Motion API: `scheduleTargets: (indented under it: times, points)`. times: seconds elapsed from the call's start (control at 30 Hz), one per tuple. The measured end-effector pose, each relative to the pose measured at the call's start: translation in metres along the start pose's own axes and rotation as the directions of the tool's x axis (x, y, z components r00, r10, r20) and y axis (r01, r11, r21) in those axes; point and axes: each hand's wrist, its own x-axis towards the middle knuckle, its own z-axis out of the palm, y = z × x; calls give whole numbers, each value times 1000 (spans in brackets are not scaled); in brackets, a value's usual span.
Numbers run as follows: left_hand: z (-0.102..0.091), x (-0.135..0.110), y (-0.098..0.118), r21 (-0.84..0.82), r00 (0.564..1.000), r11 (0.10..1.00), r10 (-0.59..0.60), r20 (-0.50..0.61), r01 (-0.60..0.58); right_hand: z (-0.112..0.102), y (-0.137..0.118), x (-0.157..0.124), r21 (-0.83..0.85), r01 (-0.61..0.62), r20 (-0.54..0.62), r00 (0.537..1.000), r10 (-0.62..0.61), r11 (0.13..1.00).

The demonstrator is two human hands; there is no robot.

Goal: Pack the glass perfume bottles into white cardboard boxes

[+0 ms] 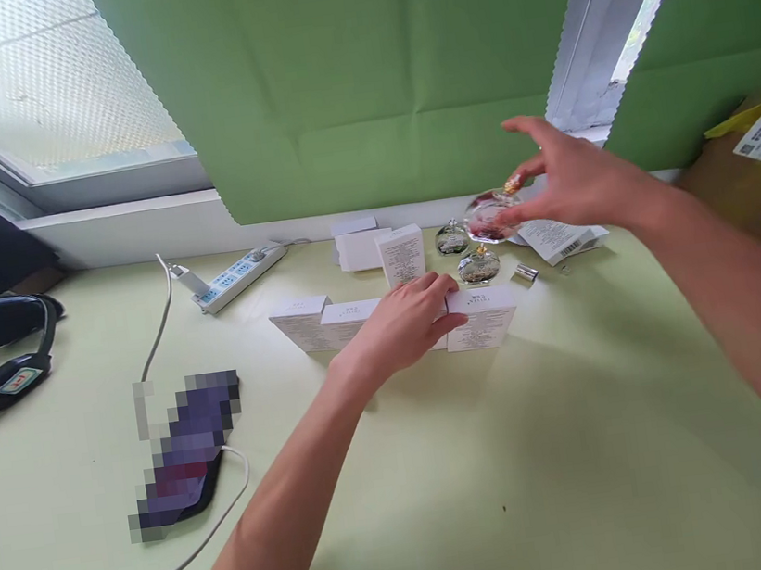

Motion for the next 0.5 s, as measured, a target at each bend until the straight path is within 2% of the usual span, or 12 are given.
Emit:
scheduleTargets:
  times: [0.07, 0.13, 0.2, 0.33, 0.5]
  points:
    - [0, 1, -1, -11, 1000, 1000, -1, 9, 2, -18, 10, -30, -92, -58, 43, 997, 63, 994]
    - [0, 1, -2, -16, 1000, 1000, -3, 14, 3, -24, 25, -62, -126, -114, 63, 990, 123, 985]
    - [0, 1, -2, -21, 1000, 1000, 0, 10, 0, -22, 40, -93, -134, -191, 83, 976, 203, 972]
    - [1, 2, 0, -38, 998, 997, 59, -35, -60, -9, 66, -143, -114, -374, 118, 915, 387, 920]
    - [2, 4, 6, -59, 979, 986, 146, -143, -156, 1, 79, -171, -62, -485, 117, 864, 489, 872]
